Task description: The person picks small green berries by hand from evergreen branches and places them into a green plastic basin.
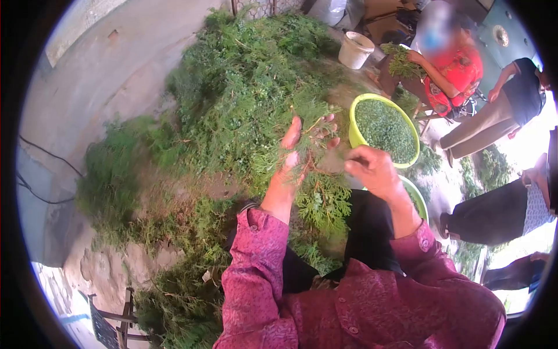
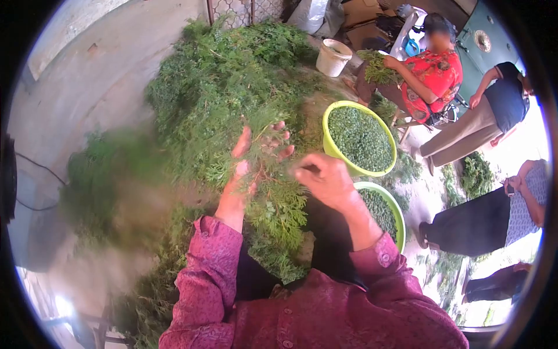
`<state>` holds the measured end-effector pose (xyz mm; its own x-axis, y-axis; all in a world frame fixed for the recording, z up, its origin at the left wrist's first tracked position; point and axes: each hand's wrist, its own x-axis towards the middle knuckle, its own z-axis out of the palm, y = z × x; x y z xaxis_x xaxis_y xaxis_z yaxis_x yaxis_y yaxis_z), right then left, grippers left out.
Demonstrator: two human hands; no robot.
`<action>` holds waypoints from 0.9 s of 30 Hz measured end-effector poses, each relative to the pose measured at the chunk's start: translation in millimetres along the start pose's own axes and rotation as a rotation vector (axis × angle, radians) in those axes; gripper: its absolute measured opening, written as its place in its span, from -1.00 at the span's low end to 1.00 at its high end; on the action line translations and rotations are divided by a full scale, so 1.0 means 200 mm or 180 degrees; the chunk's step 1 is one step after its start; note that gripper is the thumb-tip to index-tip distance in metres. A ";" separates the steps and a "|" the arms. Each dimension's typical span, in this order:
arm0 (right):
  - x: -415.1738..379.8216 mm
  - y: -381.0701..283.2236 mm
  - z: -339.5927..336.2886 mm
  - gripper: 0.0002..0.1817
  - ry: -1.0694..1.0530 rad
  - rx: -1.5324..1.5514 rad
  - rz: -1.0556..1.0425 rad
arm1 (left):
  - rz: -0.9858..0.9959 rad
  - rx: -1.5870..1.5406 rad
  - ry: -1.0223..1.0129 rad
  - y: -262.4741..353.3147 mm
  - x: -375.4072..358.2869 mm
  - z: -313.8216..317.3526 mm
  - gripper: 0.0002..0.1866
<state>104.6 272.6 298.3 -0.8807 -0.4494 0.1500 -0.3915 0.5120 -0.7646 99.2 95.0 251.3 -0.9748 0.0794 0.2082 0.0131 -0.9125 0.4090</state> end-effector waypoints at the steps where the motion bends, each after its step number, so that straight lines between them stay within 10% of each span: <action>1: 0.02 -0.07 0.05 -0.77 0.0027 -0.0100 -0.0262 | 0.0012 0.0004 0.0023 0.00 -0.02 0.00 -0.43; 4: 0.07 -0.09 0.16 -0.74 -0.0100 -0.0397 -0.0333 | 0.0553 0.0598 -0.0391 -0.01 -0.04 -0.02 -0.47; 16: 0.10 -0.02 0.08 -0.87 -0.0089 0.0502 0.0375 | -0.0721 -0.0340 0.0404 -0.04 0.02 -0.09 -0.39; 27: 0.16 0.12 0.06 -0.74 -0.0209 0.0668 0.0518 | -0.1123 0.1857 0.0524 -0.04 0.01 -0.03 -0.68</action>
<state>71.1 261.7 277.8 -0.9056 -0.4235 -0.0211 -0.1763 0.4214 -0.8896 95.6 100.7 243.3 -0.9632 0.2273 -0.1433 -0.2381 -0.4752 0.8470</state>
